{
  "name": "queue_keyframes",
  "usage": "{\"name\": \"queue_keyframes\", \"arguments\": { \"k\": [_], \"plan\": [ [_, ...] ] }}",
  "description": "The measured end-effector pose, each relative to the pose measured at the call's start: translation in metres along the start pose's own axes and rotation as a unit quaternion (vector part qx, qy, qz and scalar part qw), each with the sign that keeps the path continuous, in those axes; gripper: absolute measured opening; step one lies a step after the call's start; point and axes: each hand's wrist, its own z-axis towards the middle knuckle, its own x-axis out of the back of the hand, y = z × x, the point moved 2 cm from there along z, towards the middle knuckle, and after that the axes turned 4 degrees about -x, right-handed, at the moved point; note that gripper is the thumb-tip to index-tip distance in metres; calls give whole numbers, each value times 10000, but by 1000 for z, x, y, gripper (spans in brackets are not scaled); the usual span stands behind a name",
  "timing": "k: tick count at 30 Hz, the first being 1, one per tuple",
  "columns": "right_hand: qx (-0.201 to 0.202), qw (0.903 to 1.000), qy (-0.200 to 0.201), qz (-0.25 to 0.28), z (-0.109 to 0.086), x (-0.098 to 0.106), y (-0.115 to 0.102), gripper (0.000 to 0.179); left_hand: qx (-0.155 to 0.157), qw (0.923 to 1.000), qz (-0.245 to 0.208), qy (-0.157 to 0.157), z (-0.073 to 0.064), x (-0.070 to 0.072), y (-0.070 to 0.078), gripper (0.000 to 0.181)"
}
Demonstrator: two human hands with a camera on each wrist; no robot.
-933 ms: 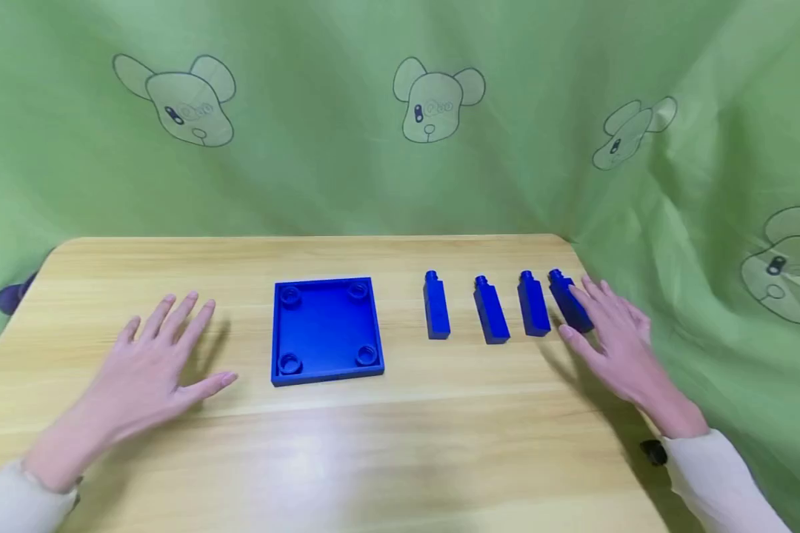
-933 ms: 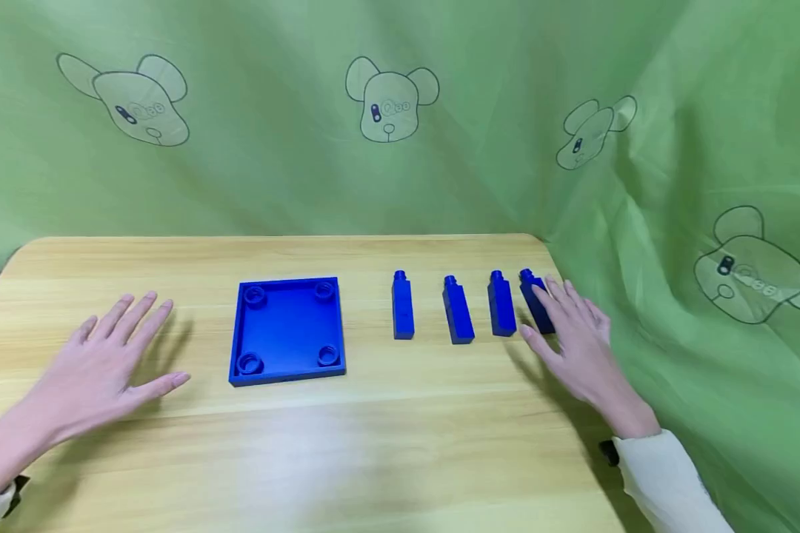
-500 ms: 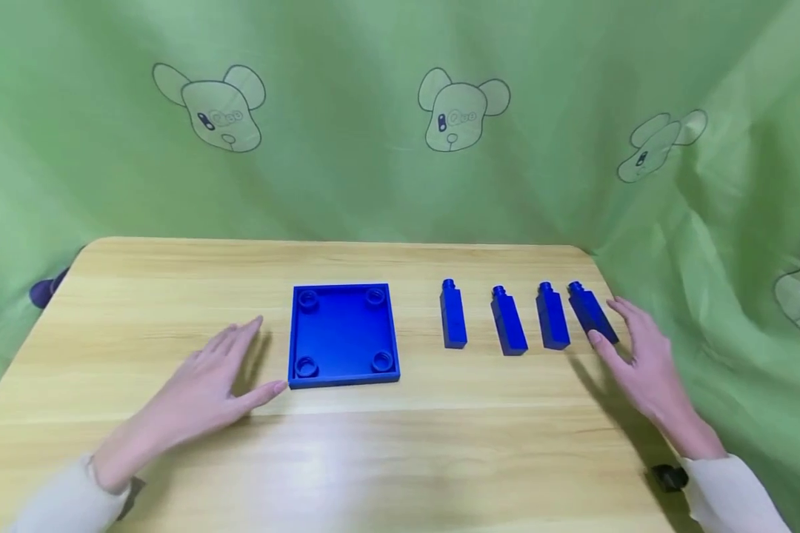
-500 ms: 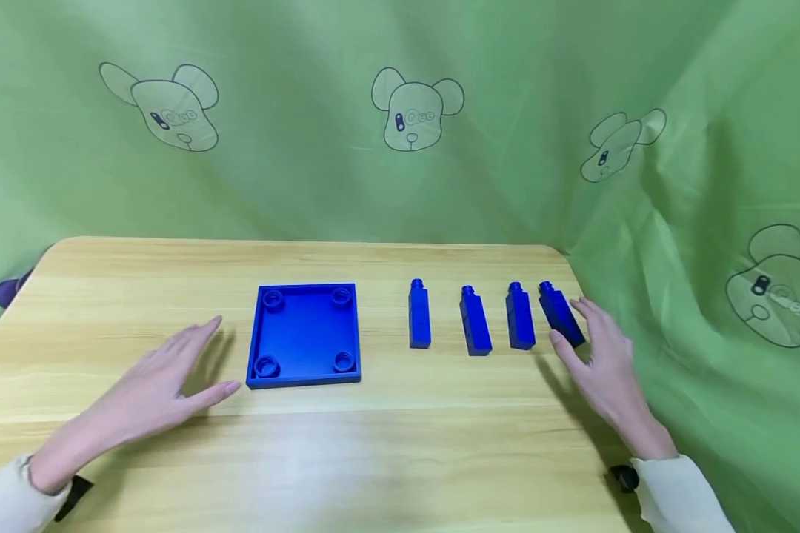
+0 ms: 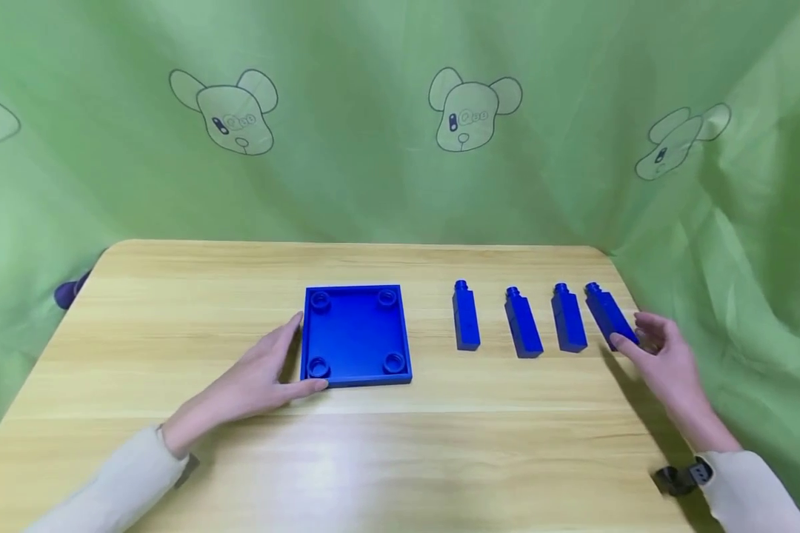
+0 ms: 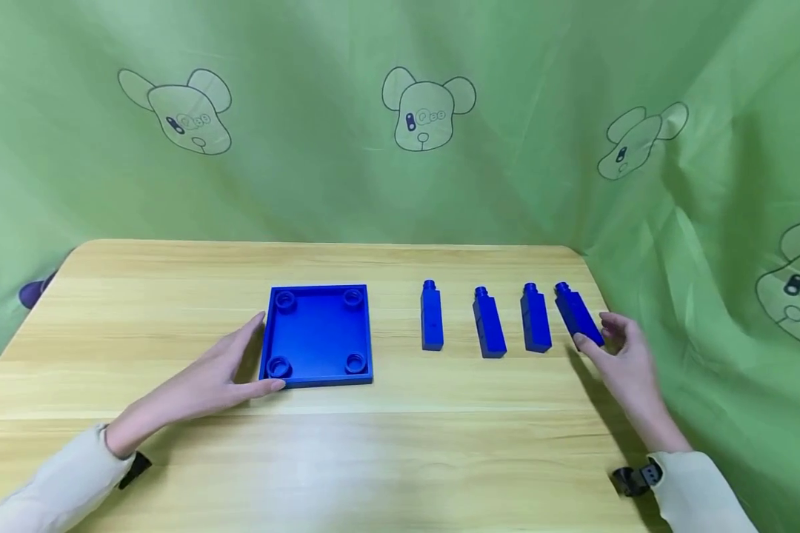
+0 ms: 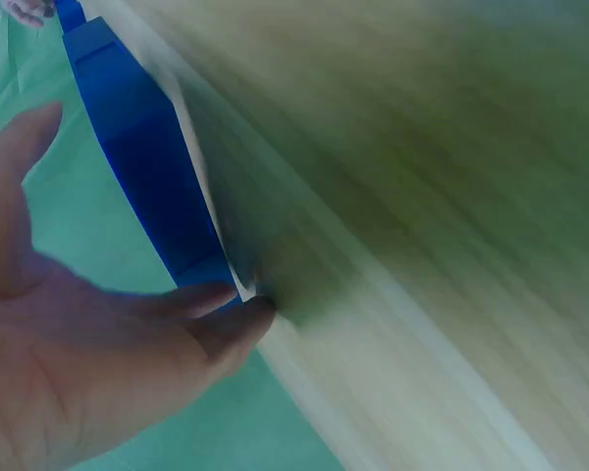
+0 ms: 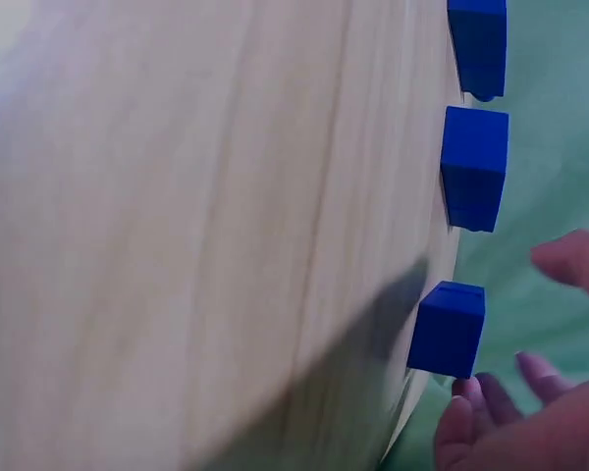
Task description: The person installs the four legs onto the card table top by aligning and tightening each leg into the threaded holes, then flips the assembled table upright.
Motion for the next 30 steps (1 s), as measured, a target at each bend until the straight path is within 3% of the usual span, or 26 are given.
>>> {"name": "queue_keyframes", "arguments": {
  "k": [3,10,16,21,25,27,30],
  "plan": [
    [-103,9996,-59,-238,2,3,2,78,-157,9998,16,-108,4,-3,0,116],
    [-251,9961,-194,-829,9,7,12,75,-90,9996,161,-225,6,-1,1,109],
    [-467,9952,-95,-852,12,8,19,68,23,9990,166,-409,7,0,0,109],
    [-864,9953,119,-422,10,11,21,66,8,9988,135,-468,9,-2,-2,112],
    [-1082,9929,426,231,10,11,18,60,-30,9991,118,-396,10,-1,-4,112],
    [-1157,9891,516,753,9,10,16,46,-19,9992,113,-392,10,1,-4,112],
    [-1230,9757,613,1707,9,8,12,30,-1,9991,105,-408,10,2,-4,112]
  ]
}}
